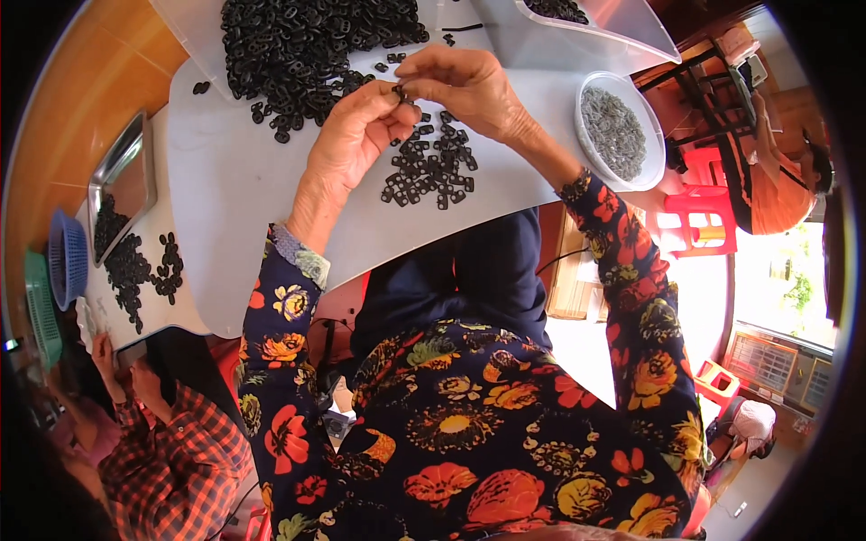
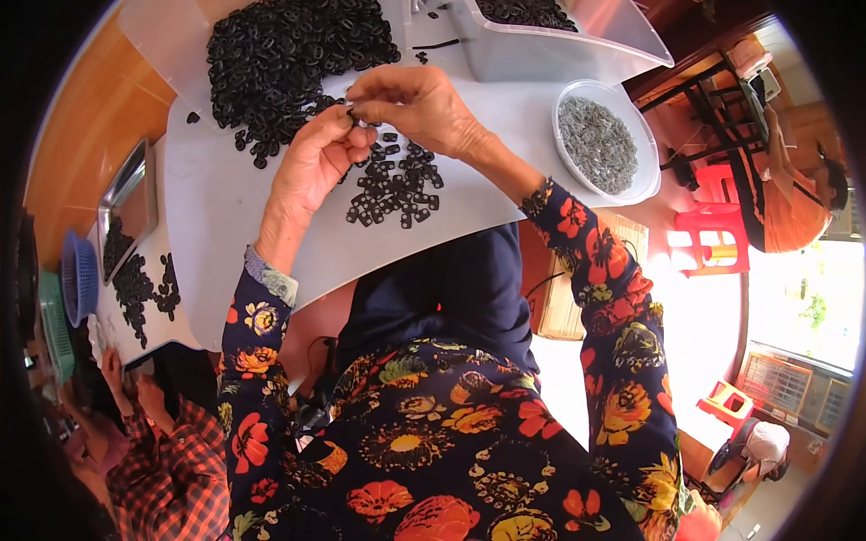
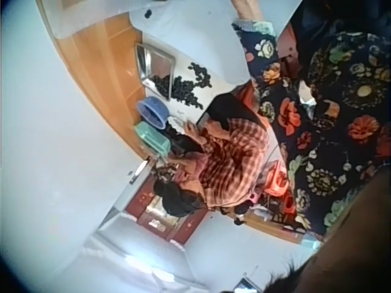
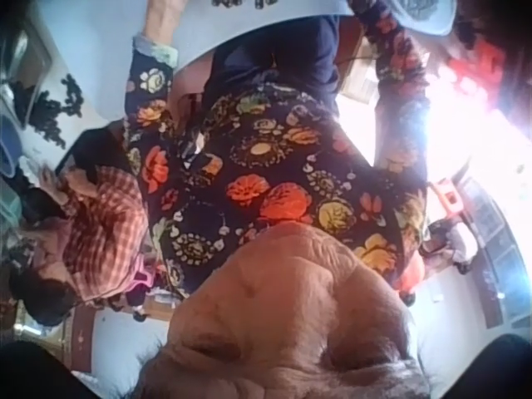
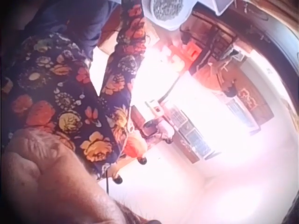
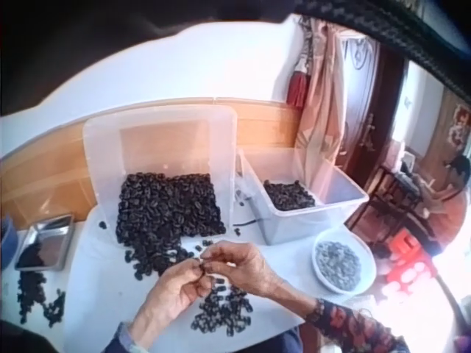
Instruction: The person assembles small plastic components by hand, picking up plastic pieces and pins from the table and fitting them together.
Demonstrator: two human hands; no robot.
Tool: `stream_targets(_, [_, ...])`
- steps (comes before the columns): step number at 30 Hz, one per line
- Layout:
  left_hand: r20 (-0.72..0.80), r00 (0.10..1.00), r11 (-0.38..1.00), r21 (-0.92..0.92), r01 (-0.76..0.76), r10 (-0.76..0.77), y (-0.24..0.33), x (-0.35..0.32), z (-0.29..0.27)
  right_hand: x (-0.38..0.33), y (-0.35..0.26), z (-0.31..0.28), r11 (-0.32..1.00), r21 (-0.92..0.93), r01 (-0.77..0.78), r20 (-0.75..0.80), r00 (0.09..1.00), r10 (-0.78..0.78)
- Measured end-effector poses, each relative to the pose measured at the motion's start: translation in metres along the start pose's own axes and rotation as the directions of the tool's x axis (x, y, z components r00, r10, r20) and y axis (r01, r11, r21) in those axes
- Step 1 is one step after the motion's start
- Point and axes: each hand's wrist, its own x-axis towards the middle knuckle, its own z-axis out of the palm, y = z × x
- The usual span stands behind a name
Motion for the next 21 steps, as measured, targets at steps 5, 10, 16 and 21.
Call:
stream_targets(5, [-0.118, 0.988, 0.994, 0.051, -0.093, 0.098, -0.007, -0.002, 0.012, -0.016, 0.01, 0.005, 0.97, 0.139, -0.198, -0.148, 0.964, 0.218])
stream_targets(10, [-0.171, 0.962, 0.957, 0.235, -0.171, 0.214, -0.012, -0.006, 0.019, -0.01, -0.004, 0.012, 0.982, -0.077, -0.174, -0.152, 0.975, 0.161])
stream_targets(16, [-0.169, 0.961, 0.909, 0.394, -0.138, 0.219, -0.012, -0.005, 0.013, -0.004, -0.012, 0.008, 0.935, -0.337, -0.111, -0.085, 0.993, 0.087])
stream_targets(21, [-0.211, 0.97, 0.976, 0.202, -0.076, 0.12, -0.015, -0.007, 0.014, 0.001, -0.004, -0.016, 0.892, -0.436, -0.117, -0.053, 0.993, 0.104])
